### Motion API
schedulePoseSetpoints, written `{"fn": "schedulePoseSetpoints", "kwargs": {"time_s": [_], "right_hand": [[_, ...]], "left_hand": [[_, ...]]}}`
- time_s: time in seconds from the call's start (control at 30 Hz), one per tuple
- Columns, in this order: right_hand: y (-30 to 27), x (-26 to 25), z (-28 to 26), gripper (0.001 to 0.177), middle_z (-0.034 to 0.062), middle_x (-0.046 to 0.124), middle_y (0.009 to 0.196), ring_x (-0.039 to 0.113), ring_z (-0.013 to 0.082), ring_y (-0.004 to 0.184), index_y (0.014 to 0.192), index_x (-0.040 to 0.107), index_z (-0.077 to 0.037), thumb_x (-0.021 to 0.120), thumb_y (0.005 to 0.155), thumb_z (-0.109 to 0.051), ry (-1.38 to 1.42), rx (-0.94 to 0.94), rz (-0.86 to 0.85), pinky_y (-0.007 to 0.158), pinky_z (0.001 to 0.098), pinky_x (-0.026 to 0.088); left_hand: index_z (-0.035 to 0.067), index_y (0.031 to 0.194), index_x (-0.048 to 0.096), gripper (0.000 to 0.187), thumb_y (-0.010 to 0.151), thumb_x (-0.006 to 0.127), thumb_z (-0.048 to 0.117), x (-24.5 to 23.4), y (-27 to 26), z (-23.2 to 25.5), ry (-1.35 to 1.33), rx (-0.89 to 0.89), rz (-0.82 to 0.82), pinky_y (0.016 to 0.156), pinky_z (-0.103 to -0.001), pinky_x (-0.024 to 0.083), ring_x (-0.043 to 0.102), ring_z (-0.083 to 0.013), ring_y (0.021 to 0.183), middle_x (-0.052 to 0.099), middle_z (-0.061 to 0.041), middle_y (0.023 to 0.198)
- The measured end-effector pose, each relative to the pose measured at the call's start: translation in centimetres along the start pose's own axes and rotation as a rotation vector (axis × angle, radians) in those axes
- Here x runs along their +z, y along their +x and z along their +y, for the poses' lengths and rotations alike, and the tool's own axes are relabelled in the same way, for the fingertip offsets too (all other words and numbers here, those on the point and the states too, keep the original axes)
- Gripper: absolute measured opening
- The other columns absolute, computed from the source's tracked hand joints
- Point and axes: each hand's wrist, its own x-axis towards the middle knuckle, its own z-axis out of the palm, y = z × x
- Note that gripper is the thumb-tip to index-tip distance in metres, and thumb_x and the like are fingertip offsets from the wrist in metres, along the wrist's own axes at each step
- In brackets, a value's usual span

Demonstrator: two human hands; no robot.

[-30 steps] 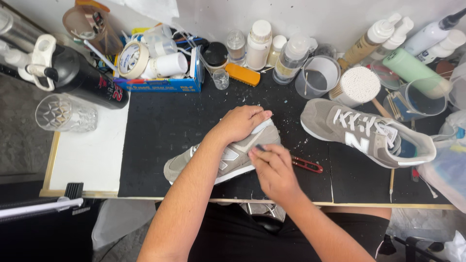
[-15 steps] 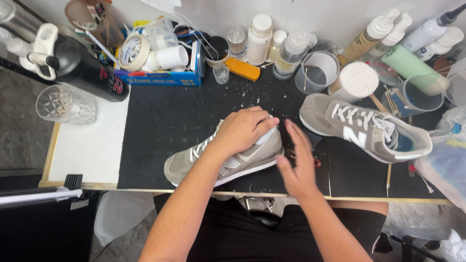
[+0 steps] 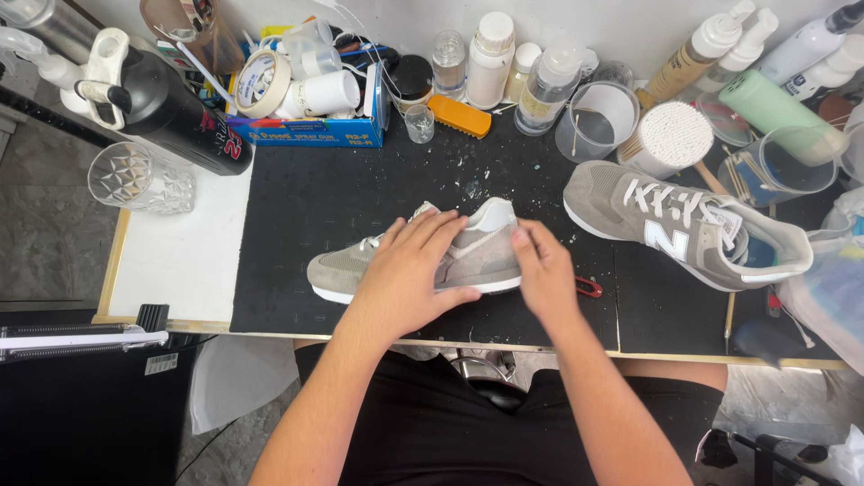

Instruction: The person scrubs the upper and side panels of a grey New Balance sneaker using a small blue abrasive block. They hold the shoe with one hand and rub the surface with the other, focusing on the heel and side areas. The person rotates the shoe to access different sections and continues the scrubbing process throughout the clip.

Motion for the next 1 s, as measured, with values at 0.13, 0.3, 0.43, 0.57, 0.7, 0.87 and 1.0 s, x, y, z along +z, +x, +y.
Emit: {"fn": "schedulePoseSetpoints", "kwargs": {"time_s": [0.13, 0.3, 0.43, 0.57, 0.7, 0.87, 1.0], "right_hand": [[-0.7, -0.5, -2.9, 0.048, 0.025, 0.06, 0.139, 0.054, 0.0347, 0.13, 0.146, 0.054, 0.003, 0.055, 0.108, -0.028, -0.339, -0.307, 0.163, 0.111, 0.0438, 0.04], [-4.9, 1.8, -4.2, 0.078, 0.0267, 0.046, 0.153, 0.035, 0.0459, 0.147, 0.146, 0.048, 0.004, 0.062, 0.091, -0.051, -0.672, -0.836, 0.057, 0.122, 0.0573, 0.023], [-4.2, 0.4, -4.1, 0.068, 0.0197, 0.052, 0.154, 0.039, 0.0394, 0.151, 0.148, 0.052, 0.0, 0.068, 0.093, -0.038, -0.646, -0.743, 0.092, 0.125, 0.0572, 0.027], [-5.8, 1.8, -4.8, 0.064, 0.0208, 0.056, 0.146, 0.046, 0.0375, 0.142, 0.135, 0.061, -0.001, 0.076, 0.088, -0.04, -0.571, -0.907, -0.049, 0.119, 0.0545, 0.031], [-4.9, -4.0, -3.4, 0.031, 0.0109, 0.067, 0.134, 0.06, 0.0312, 0.132, 0.121, 0.07, -0.005, 0.072, 0.092, -0.016, -0.576, -0.652, 0.292, 0.115, 0.0468, 0.042], [-10.4, -13.8, 3.6, 0.049, 0.0292, 0.043, 0.146, 0.038, 0.0417, 0.141, 0.137, 0.048, 0.006, 0.07, 0.097, -0.013, -0.765, -0.375, 0.879, 0.121, 0.0497, 0.027], [-11.1, -17.1, 10.0, 0.065, 0.0336, 0.039, 0.157, 0.034, 0.0493, 0.146, 0.152, 0.04, 0.01, 0.068, 0.1, -0.016, -0.85, -0.14, 0.803, 0.123, 0.0561, 0.022]], "left_hand": [[0.011, 0.148, 0.043, 0.111, 0.056, 0.089, 0.053, 0.0, -0.4, 0.1, 0.13, -0.034, -0.054, 0.116, -0.054, 0.028, 0.039, -0.0293, 0.143, 0.048, -0.01, 0.152], [0.007, 0.155, 0.032, 0.126, 0.051, 0.094, 0.043, 0.7, 1.0, -0.3, 0.312, -0.058, -0.149, 0.114, -0.054, 0.029, 0.037, -0.0284, 0.145, 0.041, -0.011, 0.159], [0.009, 0.153, 0.034, 0.12, 0.054, 0.095, 0.036, 1.0, 1.4, -0.7, 0.277, -0.098, -0.185, 0.114, -0.054, 0.03, 0.038, -0.0276, 0.144, 0.041, -0.009, 0.159], [0.011, 0.151, 0.04, 0.104, 0.063, 0.091, 0.033, 1.0, 1.4, -0.9, 0.285, -0.035, -0.092, 0.114, -0.054, 0.034, 0.044, -0.0282, 0.142, 0.047, -0.01, 0.155], [0.016, 0.15, 0.043, 0.11, 0.055, 0.089, 0.048, -0.2, 1.2, -0.5, 0.171, -0.052, -0.106, 0.111, -0.055, 0.033, 0.045, -0.0291, 0.138, 0.048, -0.01, 0.153], [0.01, 0.141, 0.055, 0.079, 0.081, 0.075, 0.057, 0.2, 1.1, -0.5, 0.133, 0.038, -0.001, 0.106, -0.057, 0.035, 0.051, -0.0336, 0.133, 0.057, -0.014, 0.144], [0.009, 0.129, 0.063, 0.063, 0.088, 0.064, 0.056, 1.1, 1.9, -0.4, 0.192, -0.065, -0.024, 0.107, -0.054, 0.039, 0.062, -0.0317, 0.12, 0.069, -0.011, 0.126]]}}
